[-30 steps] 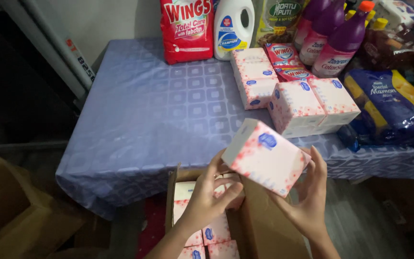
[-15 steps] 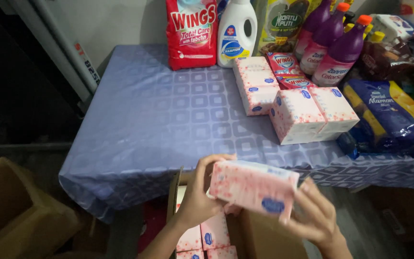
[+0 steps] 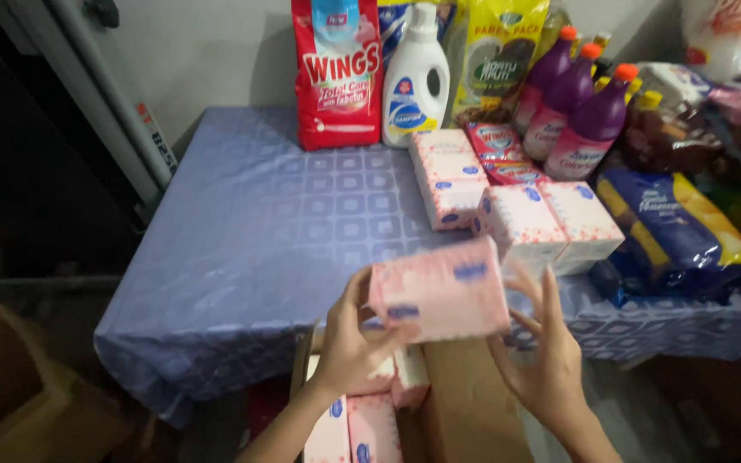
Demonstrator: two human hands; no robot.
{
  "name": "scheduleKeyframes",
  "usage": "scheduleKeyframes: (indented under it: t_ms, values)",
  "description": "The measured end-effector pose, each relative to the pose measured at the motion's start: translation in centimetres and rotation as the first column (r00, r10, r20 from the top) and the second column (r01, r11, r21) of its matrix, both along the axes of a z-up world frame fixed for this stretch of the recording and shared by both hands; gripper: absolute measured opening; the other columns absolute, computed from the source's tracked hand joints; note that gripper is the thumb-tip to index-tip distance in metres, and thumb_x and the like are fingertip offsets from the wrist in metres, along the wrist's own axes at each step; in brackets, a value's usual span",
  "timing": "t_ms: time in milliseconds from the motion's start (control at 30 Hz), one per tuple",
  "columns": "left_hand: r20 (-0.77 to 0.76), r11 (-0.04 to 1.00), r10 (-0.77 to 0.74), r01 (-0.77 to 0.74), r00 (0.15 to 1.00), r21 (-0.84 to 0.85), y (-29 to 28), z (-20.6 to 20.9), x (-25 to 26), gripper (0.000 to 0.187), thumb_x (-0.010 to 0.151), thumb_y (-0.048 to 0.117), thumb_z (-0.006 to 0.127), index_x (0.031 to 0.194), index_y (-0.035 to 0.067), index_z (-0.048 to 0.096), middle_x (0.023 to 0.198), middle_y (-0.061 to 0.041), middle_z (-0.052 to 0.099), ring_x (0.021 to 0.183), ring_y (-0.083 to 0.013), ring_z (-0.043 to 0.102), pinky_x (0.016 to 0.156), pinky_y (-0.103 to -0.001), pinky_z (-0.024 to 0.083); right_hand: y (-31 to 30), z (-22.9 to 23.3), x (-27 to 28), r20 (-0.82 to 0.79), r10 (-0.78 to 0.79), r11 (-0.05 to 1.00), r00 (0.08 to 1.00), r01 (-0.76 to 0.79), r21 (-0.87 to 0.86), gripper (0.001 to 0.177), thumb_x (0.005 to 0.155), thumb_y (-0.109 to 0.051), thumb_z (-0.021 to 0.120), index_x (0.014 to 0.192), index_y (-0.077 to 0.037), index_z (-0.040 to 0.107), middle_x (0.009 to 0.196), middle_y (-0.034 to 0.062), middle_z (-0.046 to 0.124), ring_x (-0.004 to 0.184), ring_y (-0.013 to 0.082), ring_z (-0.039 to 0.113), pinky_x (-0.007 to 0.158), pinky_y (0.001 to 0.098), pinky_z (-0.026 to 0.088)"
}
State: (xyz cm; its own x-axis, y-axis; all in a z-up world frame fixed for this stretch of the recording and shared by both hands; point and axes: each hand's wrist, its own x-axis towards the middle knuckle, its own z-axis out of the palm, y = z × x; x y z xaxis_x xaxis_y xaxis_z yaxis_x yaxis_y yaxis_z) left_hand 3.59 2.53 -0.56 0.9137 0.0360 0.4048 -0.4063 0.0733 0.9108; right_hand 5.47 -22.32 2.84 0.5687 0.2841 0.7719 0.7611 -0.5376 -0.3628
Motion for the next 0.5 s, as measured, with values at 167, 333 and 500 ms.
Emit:
scheduleKeyframes:
  t_ms: [167,333,500]
  values:
    - [-0.021,0.979,0.196,-0.197,0.980,-0.048,-0.3,-0.7,6.1,0.062,0.079,0.014,0.085,0.132,-0.001,0.057,0.113,-0.011,0.072,0.095,-0.0140,0.073,0.070,-0.029,0.064,1.6,1.5,3.5,-0.149,0.138,0.988,0.979,-0.126,0.092,0.087,0.079,-0.001,0.077,0.154,-0.002,0.034,0.149,0.0206,0.053,0.133,0.0299,0.058,0.101,0.0397,0.057]
    - [-0.137,0.953,0.297,-0.302,0.945,-0.012,0.3,-1.2,15.8,0.046,0.082,0.026,0.084,0.117,0.001,0.069,0.100,-0.005,0.077,0.085,-0.0126,0.072,0.070,-0.026,0.060,2.0,1.4,12.2,-0.252,0.210,0.971,0.945,-0.173,0.165,0.080,0.083,-0.003,0.078,0.153,-0.002,0.039,0.147,0.0197,0.055,0.129,0.0271,0.061,0.102,0.0372,0.058]
    - [-0.099,0.870,0.477,-0.453,0.873,0.197,0.0,-0.6,27.4,0.049,0.085,0.051,0.073,0.105,0.006,0.077,0.090,-0.009,0.079,0.084,-0.0175,0.074,0.073,-0.034,0.055,1.9,2.6,25.5,-0.318,0.199,0.978,0.927,-0.167,0.125,0.072,0.093,-0.019,0.074,0.152,0.001,0.039,0.141,0.0179,0.060,0.123,0.0253,0.064,0.095,0.0355,0.053]
